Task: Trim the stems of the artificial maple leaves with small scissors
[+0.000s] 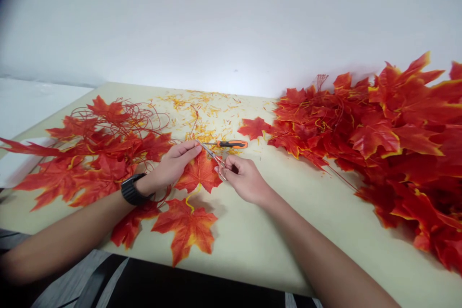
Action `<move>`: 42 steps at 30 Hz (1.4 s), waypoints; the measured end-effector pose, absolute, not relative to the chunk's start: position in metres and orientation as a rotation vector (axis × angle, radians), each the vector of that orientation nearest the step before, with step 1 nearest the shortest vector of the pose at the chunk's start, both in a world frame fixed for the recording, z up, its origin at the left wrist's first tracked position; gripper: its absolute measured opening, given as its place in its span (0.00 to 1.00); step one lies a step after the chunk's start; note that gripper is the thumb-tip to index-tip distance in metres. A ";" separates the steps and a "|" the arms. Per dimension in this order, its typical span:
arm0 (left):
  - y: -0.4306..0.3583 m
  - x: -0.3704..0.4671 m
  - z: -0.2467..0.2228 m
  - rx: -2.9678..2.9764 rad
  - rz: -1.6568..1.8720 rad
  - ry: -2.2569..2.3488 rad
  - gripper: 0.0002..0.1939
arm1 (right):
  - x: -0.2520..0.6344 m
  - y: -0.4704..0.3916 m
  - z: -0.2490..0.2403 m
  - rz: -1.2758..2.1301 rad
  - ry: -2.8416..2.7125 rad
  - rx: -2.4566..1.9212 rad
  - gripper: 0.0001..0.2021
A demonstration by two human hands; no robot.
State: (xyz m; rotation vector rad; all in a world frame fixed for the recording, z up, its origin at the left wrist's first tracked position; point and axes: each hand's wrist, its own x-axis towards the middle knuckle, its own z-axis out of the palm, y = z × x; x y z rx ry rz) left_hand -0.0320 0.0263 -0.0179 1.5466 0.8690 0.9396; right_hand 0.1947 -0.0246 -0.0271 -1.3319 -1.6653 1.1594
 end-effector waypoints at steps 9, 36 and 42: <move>0.026 -0.032 -0.014 1.562 0.928 0.864 0.20 | 0.195 -0.027 -0.024 1.163 -1.685 -1.324 0.24; 0.030 -0.034 -0.022 1.300 0.935 0.824 0.13 | 0.192 -0.032 -0.018 1.223 -1.732 -1.285 0.20; 0.031 -0.036 -0.023 1.306 0.928 0.826 0.13 | 0.193 -0.032 -0.021 1.271 -1.689 -1.238 0.19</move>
